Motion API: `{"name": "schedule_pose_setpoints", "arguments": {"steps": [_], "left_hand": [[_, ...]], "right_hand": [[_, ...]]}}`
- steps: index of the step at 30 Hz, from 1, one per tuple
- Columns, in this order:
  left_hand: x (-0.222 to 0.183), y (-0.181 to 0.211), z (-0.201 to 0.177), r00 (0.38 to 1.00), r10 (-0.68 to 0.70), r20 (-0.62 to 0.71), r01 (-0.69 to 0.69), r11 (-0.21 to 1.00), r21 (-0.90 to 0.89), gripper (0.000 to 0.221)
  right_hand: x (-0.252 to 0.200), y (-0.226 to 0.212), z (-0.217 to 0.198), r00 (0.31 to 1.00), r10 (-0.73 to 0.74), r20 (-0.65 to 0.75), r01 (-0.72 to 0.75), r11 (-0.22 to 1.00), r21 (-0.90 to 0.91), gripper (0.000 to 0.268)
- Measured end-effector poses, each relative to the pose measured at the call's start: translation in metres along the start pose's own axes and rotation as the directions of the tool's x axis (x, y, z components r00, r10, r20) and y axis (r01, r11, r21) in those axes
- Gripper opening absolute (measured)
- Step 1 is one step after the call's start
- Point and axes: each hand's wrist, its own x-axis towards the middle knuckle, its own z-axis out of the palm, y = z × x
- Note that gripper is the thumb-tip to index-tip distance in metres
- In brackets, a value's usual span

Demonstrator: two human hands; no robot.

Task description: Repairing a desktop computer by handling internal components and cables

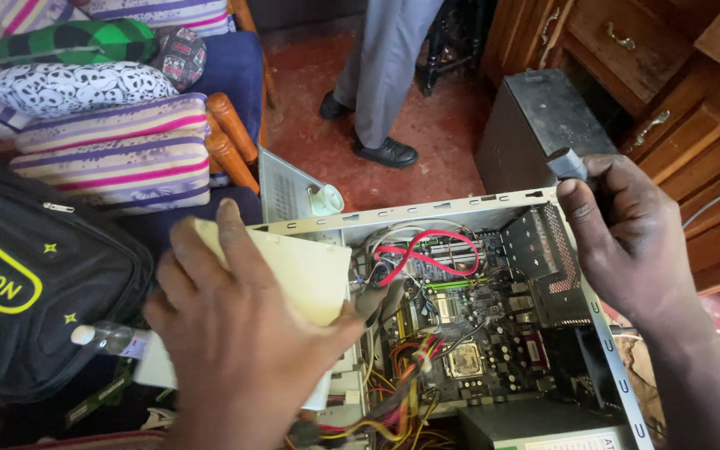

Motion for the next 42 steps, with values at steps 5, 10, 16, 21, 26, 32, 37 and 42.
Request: {"name": "schedule_pose_setpoints", "arguments": {"steps": [5, 10, 16, 21, 26, 32, 37, 42], "left_hand": [[0.025, -0.024, -0.006, 0.945, 0.321, -0.06, -0.326, 0.921, -0.211, 0.153], [0.036, -0.015, -0.011, 0.784, 0.61, -0.113, -0.614, 0.735, -0.289, 0.148], [0.039, -0.007, -0.021, 0.722, 0.649, -0.24, -0.692, 0.688, -0.219, 0.123], [0.014, -0.01, -0.004, 0.686, 0.547, -0.48, -0.678, 0.719, -0.151, 0.089], [-0.017, -0.001, 0.037, 0.665, 0.409, -0.625, -0.603, 0.788, -0.125, 0.059], [-0.038, 0.013, 0.053, 0.587, 0.339, -0.735, -0.543, 0.839, -0.046, 0.032], [-0.045, 0.022, 0.048, 0.649, 0.344, -0.678, -0.506, 0.861, -0.048, 0.023], [-0.033, 0.003, 0.029, 0.619, 0.418, -0.665, -0.659, 0.737, -0.149, 0.03]], "right_hand": [[-0.003, 0.015, -0.011, 0.999, 0.04, 0.001, -0.04, 0.999, -0.034, 0.014], [-0.005, 0.023, -0.014, 0.999, 0.032, -0.038, -0.033, 0.999, -0.009, 0.015], [-0.01, 0.015, -0.013, 1.0, 0.031, 0.007, -0.031, 0.995, 0.091, 0.015], [-0.009, -0.007, -0.018, 0.989, -0.009, 0.147, -0.007, 0.995, 0.102, 0.023], [-0.002, -0.033, -0.016, 0.887, -0.238, 0.395, 0.204, 0.971, 0.126, 0.053], [0.008, -0.066, -0.001, 0.818, -0.204, 0.538, 0.277, 0.959, -0.058, 0.087], [0.033, -0.097, 0.025, 0.625, -0.201, 0.755, 0.279, 0.96, 0.025, 0.118], [0.047, -0.076, 0.051, 0.65, -0.342, 0.678, 0.361, 0.925, 0.12, 0.083]]}}
